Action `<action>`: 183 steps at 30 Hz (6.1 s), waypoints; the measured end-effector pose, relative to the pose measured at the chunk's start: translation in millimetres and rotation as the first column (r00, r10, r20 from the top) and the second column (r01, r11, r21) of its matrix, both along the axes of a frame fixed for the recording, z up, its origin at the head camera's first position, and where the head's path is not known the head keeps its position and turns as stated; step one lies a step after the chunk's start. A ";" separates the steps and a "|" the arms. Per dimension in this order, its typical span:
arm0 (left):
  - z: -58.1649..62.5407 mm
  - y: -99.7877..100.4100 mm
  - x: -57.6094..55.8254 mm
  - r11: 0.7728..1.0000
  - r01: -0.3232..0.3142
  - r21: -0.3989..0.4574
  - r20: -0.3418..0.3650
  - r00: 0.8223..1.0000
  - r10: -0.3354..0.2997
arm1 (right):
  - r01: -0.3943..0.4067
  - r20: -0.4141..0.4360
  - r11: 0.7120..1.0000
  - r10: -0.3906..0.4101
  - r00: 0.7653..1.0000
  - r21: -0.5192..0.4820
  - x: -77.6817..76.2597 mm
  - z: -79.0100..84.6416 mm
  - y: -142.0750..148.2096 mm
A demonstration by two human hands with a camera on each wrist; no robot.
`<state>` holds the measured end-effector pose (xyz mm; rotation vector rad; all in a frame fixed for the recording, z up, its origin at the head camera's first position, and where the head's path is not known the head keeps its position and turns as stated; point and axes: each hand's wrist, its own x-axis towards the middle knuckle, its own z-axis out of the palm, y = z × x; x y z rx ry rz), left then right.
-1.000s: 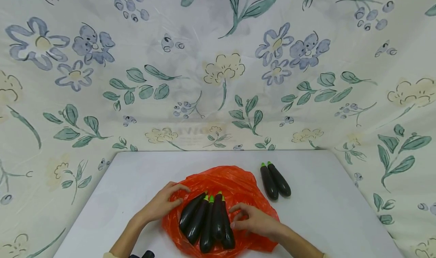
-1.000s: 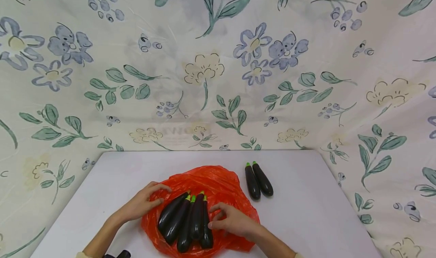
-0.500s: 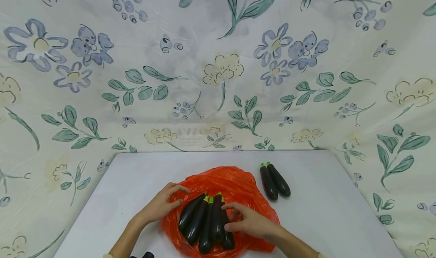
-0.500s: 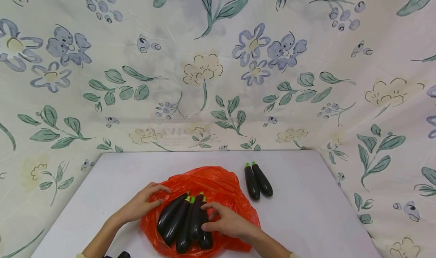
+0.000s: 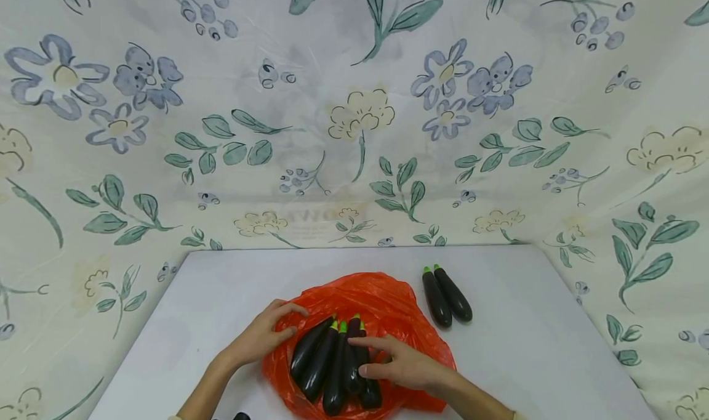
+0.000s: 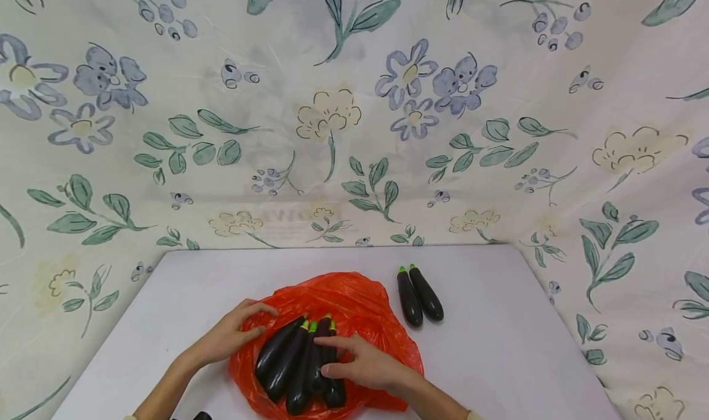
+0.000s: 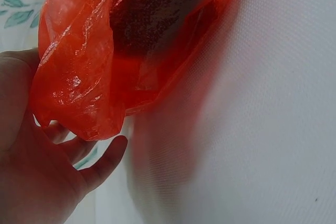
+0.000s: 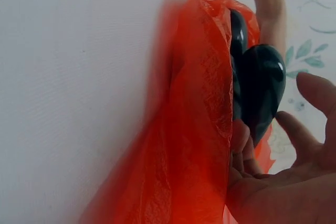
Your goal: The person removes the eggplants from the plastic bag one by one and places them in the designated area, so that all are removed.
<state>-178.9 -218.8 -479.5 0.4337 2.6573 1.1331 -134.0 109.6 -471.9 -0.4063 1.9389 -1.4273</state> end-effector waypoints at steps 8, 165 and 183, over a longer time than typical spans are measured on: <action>-0.2 0.5 -0.1 1.000 -0.004 -0.003 -0.002 1.000 0.003 | -0.010 -0.017 1.000 0.010 1.000 0.009 0.1 0.1 1.9; 7.6 -3.9 -3.1 0.998 -0.063 -0.005 -0.048 0.997 0.063 | 0.471 -0.337 0.869 -0.494 0.802 -0.151 -51.4 9.5 99.6; 6.6 -6.2 -4.2 0.998 -0.064 0.001 -0.045 0.997 0.064 | 0.613 -0.350 0.785 -0.601 0.719 -0.089 -60.3 6.4 140.2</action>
